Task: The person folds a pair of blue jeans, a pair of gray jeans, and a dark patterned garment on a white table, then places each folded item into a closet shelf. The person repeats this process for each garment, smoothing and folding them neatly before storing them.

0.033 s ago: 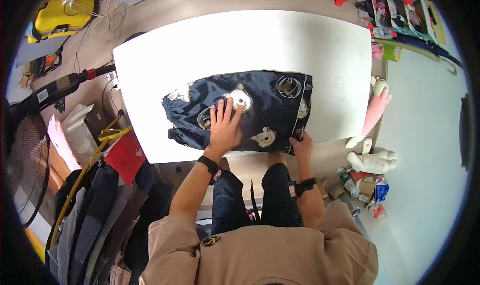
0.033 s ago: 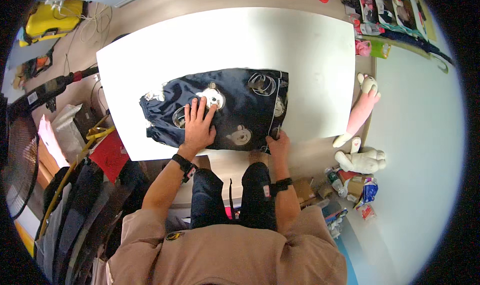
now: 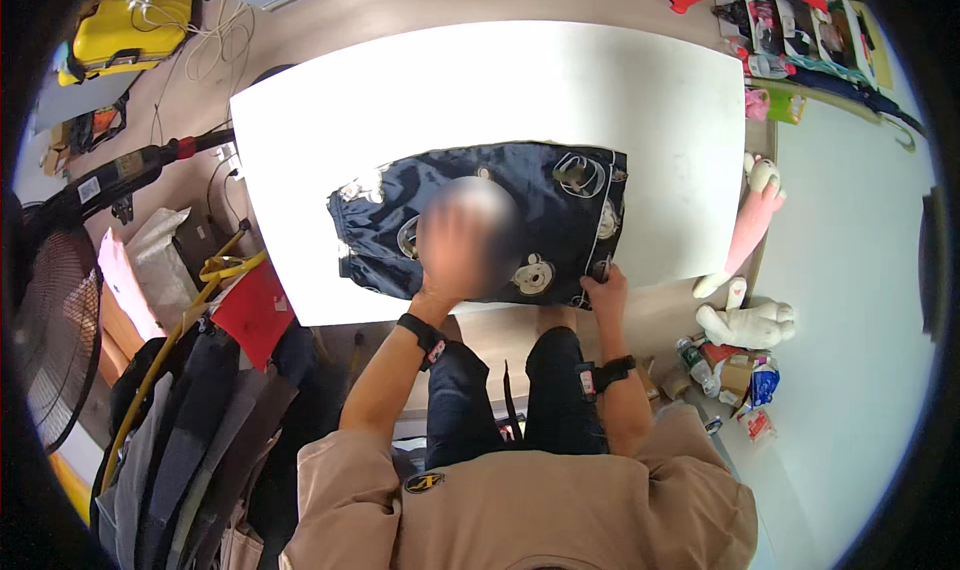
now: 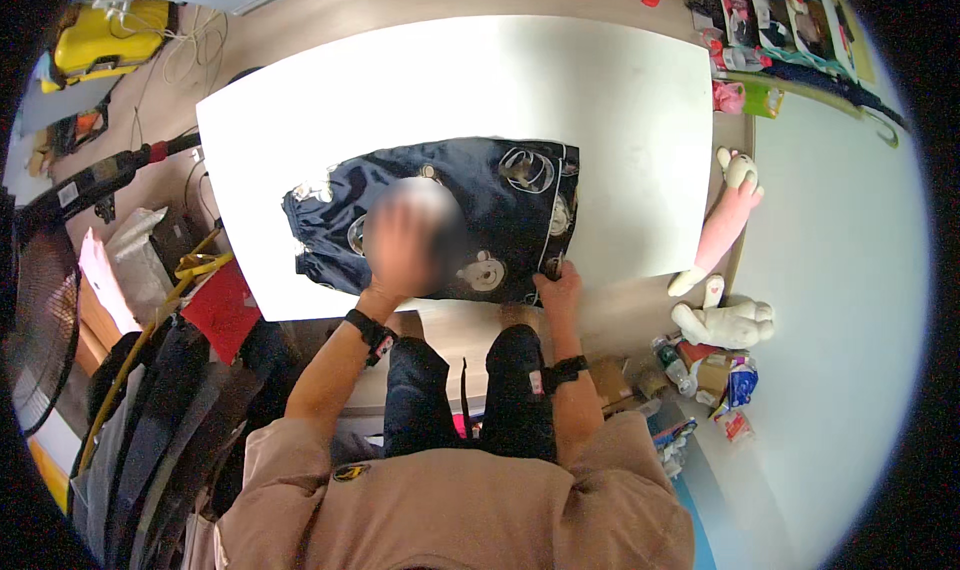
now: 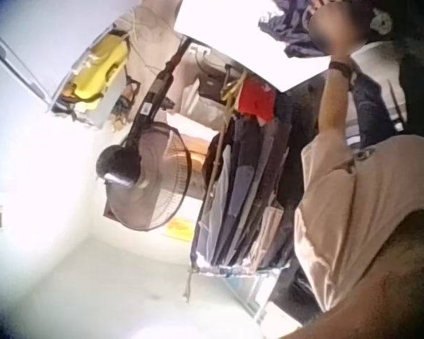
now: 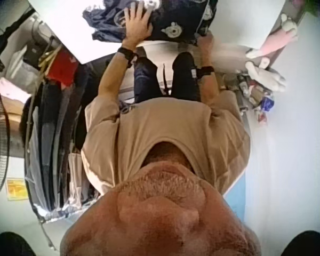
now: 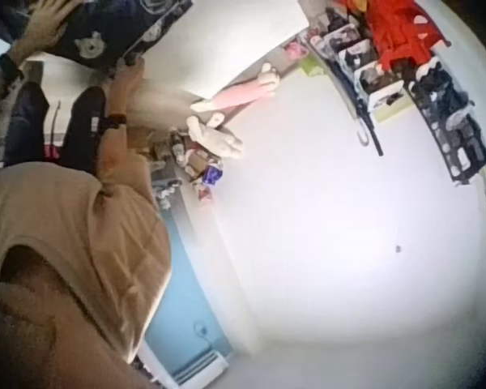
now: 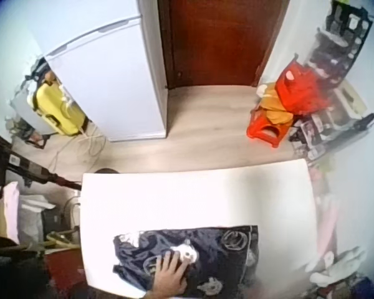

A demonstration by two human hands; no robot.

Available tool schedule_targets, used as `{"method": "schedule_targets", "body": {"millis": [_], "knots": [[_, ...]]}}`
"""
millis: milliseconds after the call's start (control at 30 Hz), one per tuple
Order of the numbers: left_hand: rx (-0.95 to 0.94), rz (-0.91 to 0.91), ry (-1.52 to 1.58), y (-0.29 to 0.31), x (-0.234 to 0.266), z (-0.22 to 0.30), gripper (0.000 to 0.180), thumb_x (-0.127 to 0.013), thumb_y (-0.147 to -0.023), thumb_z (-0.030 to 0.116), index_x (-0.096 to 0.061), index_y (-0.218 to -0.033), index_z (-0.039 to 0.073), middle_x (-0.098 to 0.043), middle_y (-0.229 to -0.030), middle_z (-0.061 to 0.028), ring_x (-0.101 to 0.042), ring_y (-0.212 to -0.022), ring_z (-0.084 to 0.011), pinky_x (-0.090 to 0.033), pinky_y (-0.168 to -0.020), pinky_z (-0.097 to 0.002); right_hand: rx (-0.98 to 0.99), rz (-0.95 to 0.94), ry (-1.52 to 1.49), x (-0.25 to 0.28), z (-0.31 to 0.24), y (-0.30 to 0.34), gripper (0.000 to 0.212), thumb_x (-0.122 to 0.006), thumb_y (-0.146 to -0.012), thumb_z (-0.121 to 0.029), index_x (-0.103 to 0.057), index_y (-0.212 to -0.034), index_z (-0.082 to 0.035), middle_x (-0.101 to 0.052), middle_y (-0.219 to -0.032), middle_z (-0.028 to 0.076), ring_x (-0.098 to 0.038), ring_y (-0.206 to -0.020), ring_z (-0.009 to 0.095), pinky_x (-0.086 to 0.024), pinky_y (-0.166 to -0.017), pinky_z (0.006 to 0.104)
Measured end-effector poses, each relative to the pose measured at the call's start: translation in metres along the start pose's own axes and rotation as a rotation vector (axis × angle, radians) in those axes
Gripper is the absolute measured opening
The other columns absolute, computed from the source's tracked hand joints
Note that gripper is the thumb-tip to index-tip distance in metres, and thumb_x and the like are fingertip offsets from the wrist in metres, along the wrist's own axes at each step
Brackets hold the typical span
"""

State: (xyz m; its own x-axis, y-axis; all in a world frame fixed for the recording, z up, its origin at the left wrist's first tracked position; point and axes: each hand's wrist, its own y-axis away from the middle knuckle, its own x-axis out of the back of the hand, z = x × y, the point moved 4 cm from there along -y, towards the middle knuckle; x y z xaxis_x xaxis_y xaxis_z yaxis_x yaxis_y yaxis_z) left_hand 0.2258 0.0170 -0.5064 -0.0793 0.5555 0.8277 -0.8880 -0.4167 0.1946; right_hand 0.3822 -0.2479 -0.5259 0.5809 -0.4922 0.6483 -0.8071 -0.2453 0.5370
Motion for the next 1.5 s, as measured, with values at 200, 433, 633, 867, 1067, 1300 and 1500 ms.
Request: {"method": "schedule_targets", "body": {"millis": [200, 433, 633, 867, 1067, 1300, 1500], "knots": [[0.063, 0.186, 0.311, -0.018, 0.030, 0.035, 0.057, -0.065, -0.065, 0.009, -0.053, -0.120, 0.003, -0.047, -0.129, -0.0233, -0.044, -0.119, -0.0431, -0.036, -0.101, -0.0504, -0.038, -0.145, -0.344, 0.003, -0.038, 0.011, 0.021, -0.067, -0.070, -0.005, -0.059, -0.088, 0.001, -0.065, -0.077, 0.016, -0.062, -0.067, 0.027, -0.049, -0.064, 0.0358], [0.465, -0.352, 0.510, -0.071, 0.012, 0.113, 0.077, -0.067, -0.071, 0.059, -0.057, -0.117, -0.001, -0.067, -0.093, -0.0205, -0.065, -0.091, -0.0365, -0.051, -0.079, -0.0405, 0.445, -0.176, -0.048, -0.009, -0.100, 0.033, 0.021, -0.064, -0.077, -0.006, -0.058, -0.096, -0.003, -0.064, -0.079, 0.020, -0.063, -0.072, 0.038, -0.051, -0.063, 0.0414], [0.484, -0.371, 0.168, -0.094, -0.006, 0.107, 0.044, -0.067, -0.072, 0.037, -0.061, -0.099, 0.003, -0.068, -0.086, -0.0202, -0.067, -0.085, -0.0371, -0.052, -0.075, -0.0443, 0.668, -0.286, 0.010, -0.029, -0.116, 0.046, 0.025, -0.062, -0.080, -0.009, -0.056, -0.104, -0.006, -0.063, -0.079, 0.021, -0.062, -0.073, 0.042, -0.049, -0.062, 0.0480], [0.442, -0.067, 0.212, -0.076, 0.031, 0.075, 0.018, -0.057, -0.078, 0.015, -0.059, -0.093, 0.006, -0.066, -0.080, -0.0217, -0.065, -0.077, -0.0389, -0.051, -0.070, -0.0488, 0.599, -0.389, -0.005, -0.023, -0.134, 0.059, 0.036, -0.058, -0.081, -0.009, -0.051, -0.116, -0.007, -0.063, -0.083, 0.024, -0.061, -0.077, 0.044, -0.049, -0.066, 0.0519], [0.506, 0.371, 0.683, -0.017, 0.089, 0.020, 0.018, -0.053, -0.087, 0.014, -0.058, -0.098, -0.001, -0.060, -0.069, -0.0169, -0.059, -0.063, -0.0234, -0.046, -0.060, -0.0361, 0.784, -0.402, -0.054, -0.040, -0.176, 0.096, 0.046, -0.060, -0.077, -0.004, -0.050, -0.122, -0.004, -0.062, -0.095, 0.021, -0.061, -0.083, 0.040, -0.050, -0.070, 0.0466], [0.899, 0.415, 0.566, 0.043, 0.058, -0.111, 0.020, -0.050, -0.084, 0.011, -0.060, -0.097, -0.001, -0.064, -0.076, -0.0223, -0.063, -0.072, -0.0397, -0.046, -0.067, -0.0450, 0.861, -0.607, 0.130, -0.151, -0.164, 0.115, 0.055, -0.060, -0.074, -0.002, -0.048, -0.127, -0.004, -0.059, -0.111, 0.018, -0.060, -0.095, 0.038, -0.051, -0.076, 0.0441], [0.963, 0.363, 0.616, 0.044, 0.080, -0.118, 0.042, -0.058, -0.083, 0.023, -0.052, -0.114, -0.005, -0.065, -0.085, -0.0232, -0.064, -0.081, -0.0386, -0.048, -0.077, -0.0431, 0.808, -0.676, 0.210, -0.169, -0.144, 0.121, 0.053, -0.057, -0.076, -0.004, -0.046, -0.128, -0.005, -0.055, -0.120, 0.020, -0.055, -0.109, 0.038, -0.045, -0.093, 0.0442]]}}
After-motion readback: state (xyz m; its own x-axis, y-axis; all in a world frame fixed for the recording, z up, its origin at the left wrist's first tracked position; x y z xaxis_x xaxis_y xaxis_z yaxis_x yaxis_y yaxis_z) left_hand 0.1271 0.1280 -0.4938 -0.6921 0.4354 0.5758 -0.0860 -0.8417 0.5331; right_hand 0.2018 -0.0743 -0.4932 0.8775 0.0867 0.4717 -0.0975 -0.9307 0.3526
